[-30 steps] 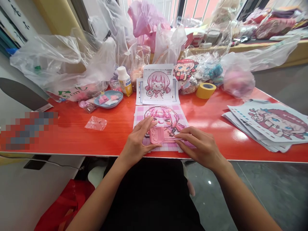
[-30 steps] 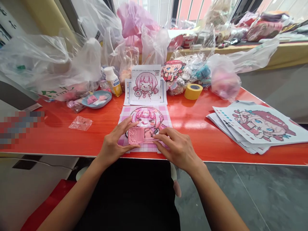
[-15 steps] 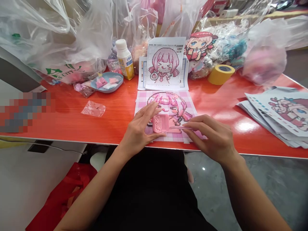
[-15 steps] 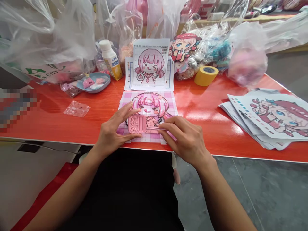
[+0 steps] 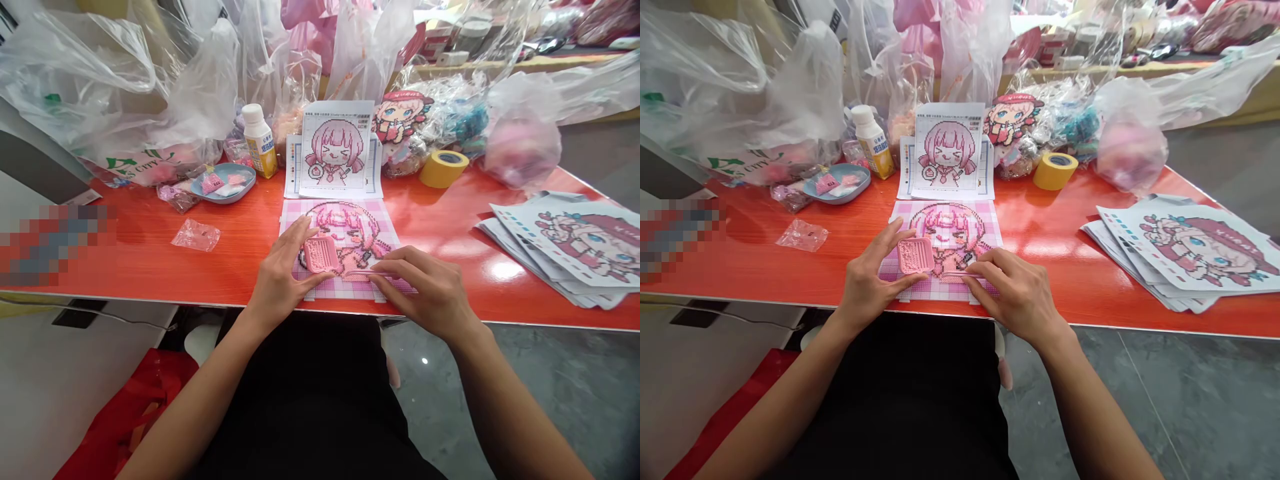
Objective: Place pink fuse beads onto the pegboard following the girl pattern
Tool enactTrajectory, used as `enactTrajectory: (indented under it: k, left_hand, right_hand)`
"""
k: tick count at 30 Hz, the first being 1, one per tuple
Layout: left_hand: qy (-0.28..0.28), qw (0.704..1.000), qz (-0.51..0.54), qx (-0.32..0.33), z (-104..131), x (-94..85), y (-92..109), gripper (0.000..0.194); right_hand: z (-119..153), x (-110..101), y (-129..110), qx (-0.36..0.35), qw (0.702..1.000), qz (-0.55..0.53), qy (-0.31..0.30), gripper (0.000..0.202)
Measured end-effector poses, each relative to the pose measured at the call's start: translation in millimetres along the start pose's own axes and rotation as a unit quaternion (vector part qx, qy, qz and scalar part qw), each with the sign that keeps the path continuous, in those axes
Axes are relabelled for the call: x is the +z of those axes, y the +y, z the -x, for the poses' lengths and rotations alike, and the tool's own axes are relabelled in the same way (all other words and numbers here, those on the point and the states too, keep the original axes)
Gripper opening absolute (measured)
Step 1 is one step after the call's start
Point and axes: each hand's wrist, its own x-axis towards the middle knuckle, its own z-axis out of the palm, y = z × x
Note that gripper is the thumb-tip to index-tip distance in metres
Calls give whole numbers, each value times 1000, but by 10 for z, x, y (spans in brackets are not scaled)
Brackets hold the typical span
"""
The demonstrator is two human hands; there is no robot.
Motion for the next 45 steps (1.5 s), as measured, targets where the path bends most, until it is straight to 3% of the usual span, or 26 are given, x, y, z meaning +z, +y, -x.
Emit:
enactTrajectory:
  k: [33, 45]
  left_hand:
    - [4, 1000, 4, 2, 1, -1, -6, 83]
    - [15, 1000, -2, -24, 9, -4, -22, 81]
  right_hand:
    - [-1, 20, 6, -20, 1000, 15, -1, 7]
    - [2, 14, 0, -20, 1000, 16, 1, 6]
